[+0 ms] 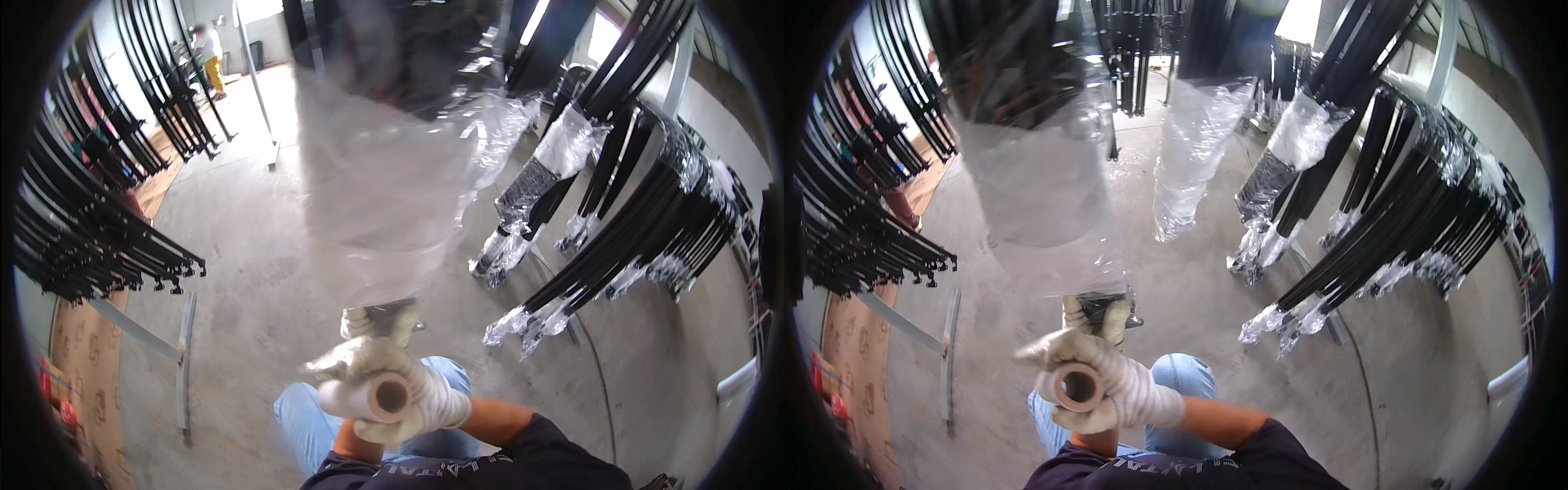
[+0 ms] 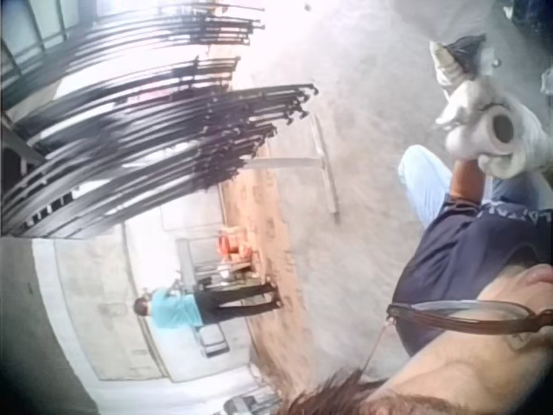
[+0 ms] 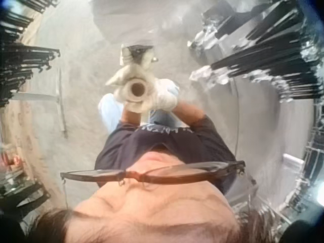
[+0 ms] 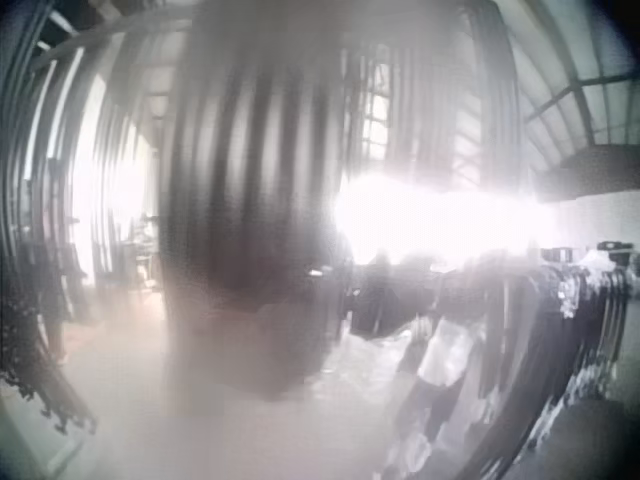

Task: The person wraps the ends of long black metal poles hanging from a rack using white foam sheets and clear plastic wrap, then gathers additional foam sheets from a stack on a pallet.

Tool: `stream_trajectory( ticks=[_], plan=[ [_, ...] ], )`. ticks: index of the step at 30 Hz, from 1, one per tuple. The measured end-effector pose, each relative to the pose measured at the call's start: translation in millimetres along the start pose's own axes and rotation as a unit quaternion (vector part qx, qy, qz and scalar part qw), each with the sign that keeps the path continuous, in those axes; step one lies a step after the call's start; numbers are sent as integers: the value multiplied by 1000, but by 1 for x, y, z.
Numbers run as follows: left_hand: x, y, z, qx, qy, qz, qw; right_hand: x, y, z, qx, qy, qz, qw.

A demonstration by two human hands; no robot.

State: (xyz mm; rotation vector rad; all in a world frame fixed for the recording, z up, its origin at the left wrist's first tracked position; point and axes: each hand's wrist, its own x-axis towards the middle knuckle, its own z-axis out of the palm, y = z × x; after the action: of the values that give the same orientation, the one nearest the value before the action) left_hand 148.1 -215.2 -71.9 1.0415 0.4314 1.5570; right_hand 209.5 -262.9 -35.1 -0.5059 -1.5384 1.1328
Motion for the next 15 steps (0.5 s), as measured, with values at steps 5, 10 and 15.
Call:
stream_trajectory(
  ticks=[5, 10, 15],
  plan=[
    [5, 5, -9, 100, -31, 65, 992, 11, -5, -12, 90, 61, 23, 994],
    [17, 2, -6, 146, -19, 100, 984, -6, -48, -24, 169, 184, 74, 966],
    [15, -1, -2, 209, 24, 122, 970, -3, -65, -21, 165, 241, 110, 950]
  ],
)
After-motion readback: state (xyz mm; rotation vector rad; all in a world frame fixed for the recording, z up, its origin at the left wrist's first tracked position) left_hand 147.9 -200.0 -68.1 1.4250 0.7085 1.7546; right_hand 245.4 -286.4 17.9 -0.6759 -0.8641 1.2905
